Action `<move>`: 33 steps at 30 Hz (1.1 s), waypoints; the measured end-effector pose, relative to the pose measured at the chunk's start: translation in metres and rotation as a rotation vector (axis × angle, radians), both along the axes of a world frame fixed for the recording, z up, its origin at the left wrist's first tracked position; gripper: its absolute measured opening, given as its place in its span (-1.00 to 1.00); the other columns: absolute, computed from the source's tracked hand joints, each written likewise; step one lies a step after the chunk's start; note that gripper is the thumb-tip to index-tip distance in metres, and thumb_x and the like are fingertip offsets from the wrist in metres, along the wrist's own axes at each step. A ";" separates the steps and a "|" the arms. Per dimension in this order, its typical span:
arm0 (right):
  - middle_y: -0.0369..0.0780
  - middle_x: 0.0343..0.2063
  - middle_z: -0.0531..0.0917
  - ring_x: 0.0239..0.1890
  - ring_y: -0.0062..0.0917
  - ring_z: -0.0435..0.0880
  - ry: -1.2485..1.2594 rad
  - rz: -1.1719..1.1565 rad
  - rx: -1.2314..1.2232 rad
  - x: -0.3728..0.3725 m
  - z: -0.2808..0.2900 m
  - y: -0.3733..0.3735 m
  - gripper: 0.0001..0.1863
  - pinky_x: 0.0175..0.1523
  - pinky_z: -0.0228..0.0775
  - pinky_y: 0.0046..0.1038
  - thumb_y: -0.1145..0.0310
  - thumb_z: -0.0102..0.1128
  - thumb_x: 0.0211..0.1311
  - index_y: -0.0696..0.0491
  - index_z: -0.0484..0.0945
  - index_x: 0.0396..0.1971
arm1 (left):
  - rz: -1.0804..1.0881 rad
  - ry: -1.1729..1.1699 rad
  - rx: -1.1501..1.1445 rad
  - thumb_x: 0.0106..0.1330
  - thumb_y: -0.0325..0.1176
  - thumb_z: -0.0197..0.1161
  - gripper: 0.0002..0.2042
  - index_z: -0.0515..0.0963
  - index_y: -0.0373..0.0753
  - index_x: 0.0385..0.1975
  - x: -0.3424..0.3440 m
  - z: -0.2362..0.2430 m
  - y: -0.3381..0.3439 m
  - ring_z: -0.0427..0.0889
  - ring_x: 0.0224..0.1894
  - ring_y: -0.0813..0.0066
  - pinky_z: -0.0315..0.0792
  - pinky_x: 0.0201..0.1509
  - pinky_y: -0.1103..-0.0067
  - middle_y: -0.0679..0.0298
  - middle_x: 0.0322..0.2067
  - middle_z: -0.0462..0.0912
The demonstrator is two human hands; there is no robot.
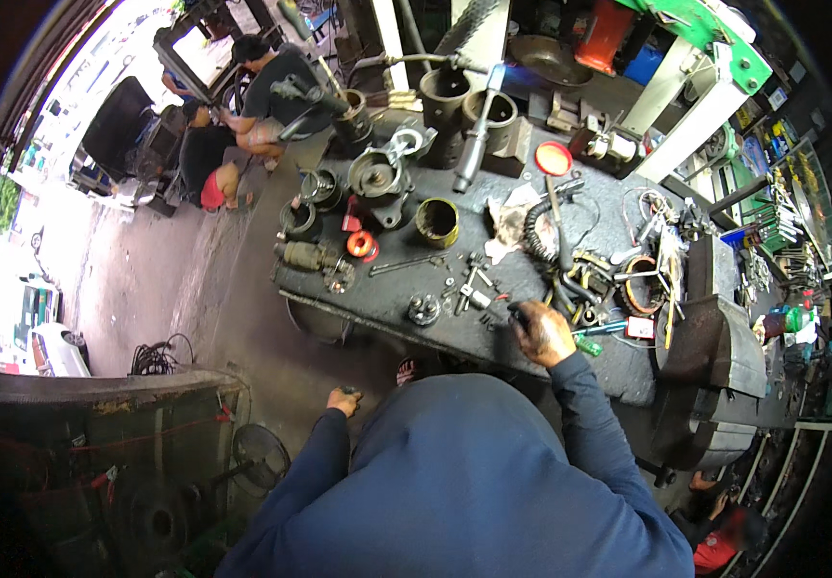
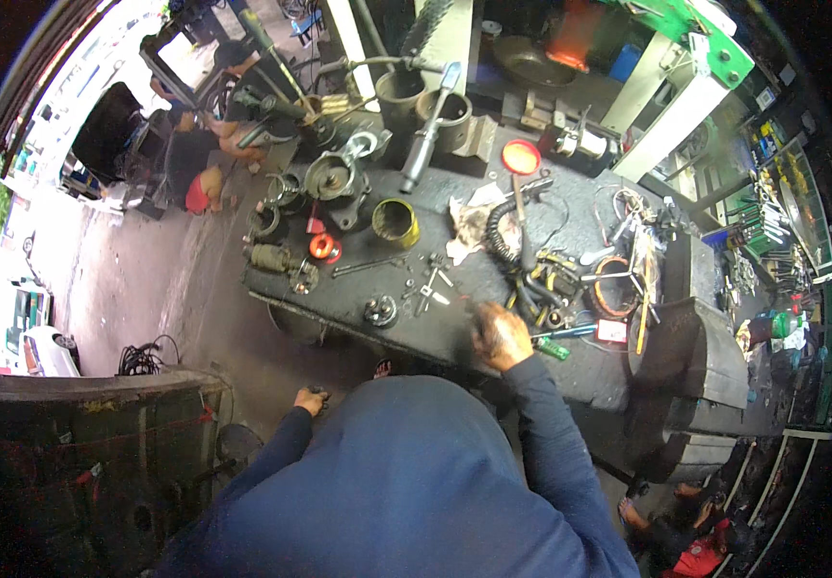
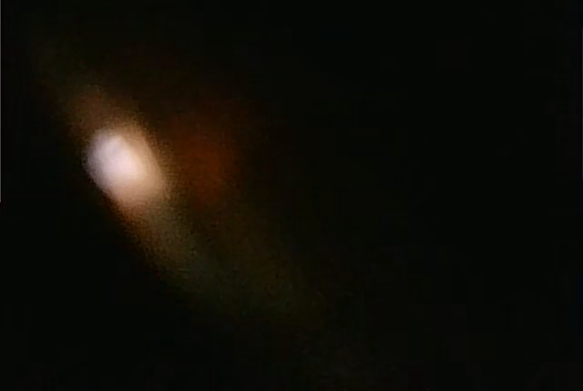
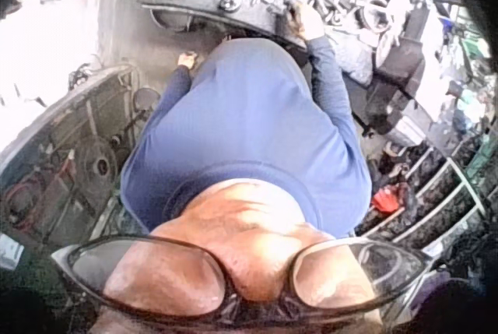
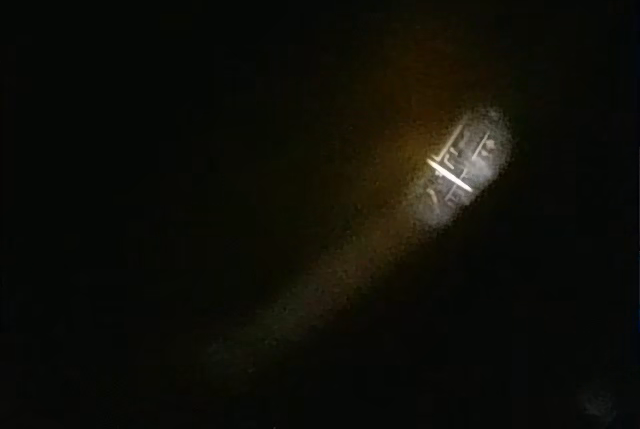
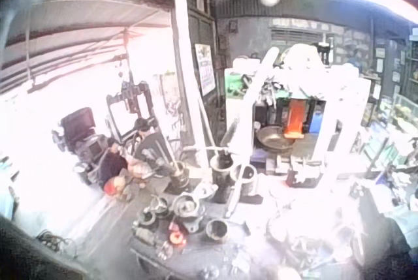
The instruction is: The person uses a screwdriver to adjust components on a mechanical part clamped in a vise. They then remove the part, place it on the workbench, and use a small brush to clean or apply lubricant to internal components.
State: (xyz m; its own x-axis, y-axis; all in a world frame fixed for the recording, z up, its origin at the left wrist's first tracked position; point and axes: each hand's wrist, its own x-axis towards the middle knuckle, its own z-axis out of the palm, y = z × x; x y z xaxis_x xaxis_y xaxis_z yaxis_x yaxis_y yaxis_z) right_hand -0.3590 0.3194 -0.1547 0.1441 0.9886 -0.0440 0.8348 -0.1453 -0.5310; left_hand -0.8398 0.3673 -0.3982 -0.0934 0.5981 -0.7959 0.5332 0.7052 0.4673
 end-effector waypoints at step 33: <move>0.13 -0.01 0.69 0.07 -0.04 0.70 0.176 -0.057 0.163 -0.056 -0.016 0.174 -0.38 0.20 0.52 -0.19 0.26 0.26 0.19 0.17 0.48 0.27 | -0.310 0.309 0.053 0.15 -0.24 0.51 -0.49 0.56 -0.47 0.00 -0.058 0.025 -0.044 0.73 0.01 0.00 0.57 0.10 0.29 -0.13 -0.03 0.72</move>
